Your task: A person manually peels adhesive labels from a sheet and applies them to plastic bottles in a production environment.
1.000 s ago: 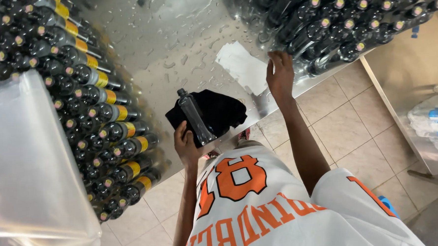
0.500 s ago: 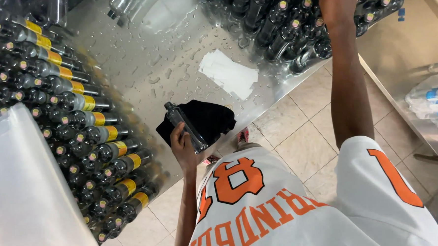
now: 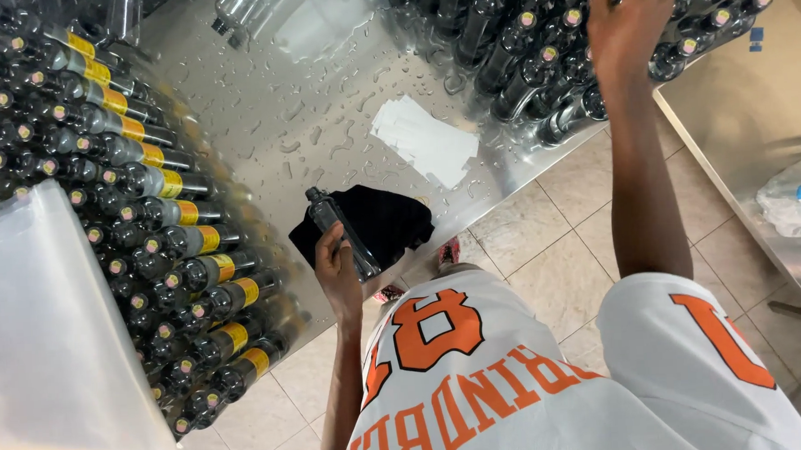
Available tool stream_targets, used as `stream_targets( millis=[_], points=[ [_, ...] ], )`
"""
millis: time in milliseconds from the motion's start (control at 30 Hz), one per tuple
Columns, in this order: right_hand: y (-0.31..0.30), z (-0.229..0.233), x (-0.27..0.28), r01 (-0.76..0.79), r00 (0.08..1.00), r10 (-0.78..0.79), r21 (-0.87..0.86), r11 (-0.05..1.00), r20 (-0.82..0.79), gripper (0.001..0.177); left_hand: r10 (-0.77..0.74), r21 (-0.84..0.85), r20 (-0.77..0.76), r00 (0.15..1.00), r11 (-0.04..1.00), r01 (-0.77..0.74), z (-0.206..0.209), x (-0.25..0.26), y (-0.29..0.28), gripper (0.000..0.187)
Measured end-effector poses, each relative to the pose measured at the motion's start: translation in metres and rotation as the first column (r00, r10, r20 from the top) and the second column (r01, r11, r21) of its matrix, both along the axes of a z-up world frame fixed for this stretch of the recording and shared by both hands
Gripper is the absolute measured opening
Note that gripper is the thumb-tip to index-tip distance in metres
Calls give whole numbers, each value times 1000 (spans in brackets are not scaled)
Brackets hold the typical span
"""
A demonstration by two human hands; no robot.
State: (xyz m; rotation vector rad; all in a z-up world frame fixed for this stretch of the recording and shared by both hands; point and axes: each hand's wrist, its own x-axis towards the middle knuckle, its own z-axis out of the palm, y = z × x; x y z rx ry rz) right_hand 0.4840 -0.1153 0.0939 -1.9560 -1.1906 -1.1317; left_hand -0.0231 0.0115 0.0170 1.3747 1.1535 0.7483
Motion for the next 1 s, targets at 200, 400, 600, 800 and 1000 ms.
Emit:
stream_targets(
  millis=[200, 400, 600, 800, 1000],
  points=[
    [25, 23, -193, -560, 462, 398, 87, 824, -792, 22, -229, 175, 321, 919, 968, 180, 61, 36, 13, 35],
    [26, 14, -280, -621, -104, 393, 368, 692, -914, 32, -258, 141, 323, 911, 964, 223, 77, 43, 12, 33],
    [22, 7, -318, -547, 532, 452, 117, 829, -716, 35, -240, 115, 325, 915, 970, 214, 68, 39, 2, 30],
    [23, -8, -340, -548, 594, 433, 54, 835, -678, 43, -257, 120, 345, 903, 966, 229, 67, 36, -2, 26],
    [19, 9, -349, -496, -29, 446, 401, 770, -894, 29, -305, 99, 352, 885, 952, 289, 60, 26, 0, 18]
  ],
)
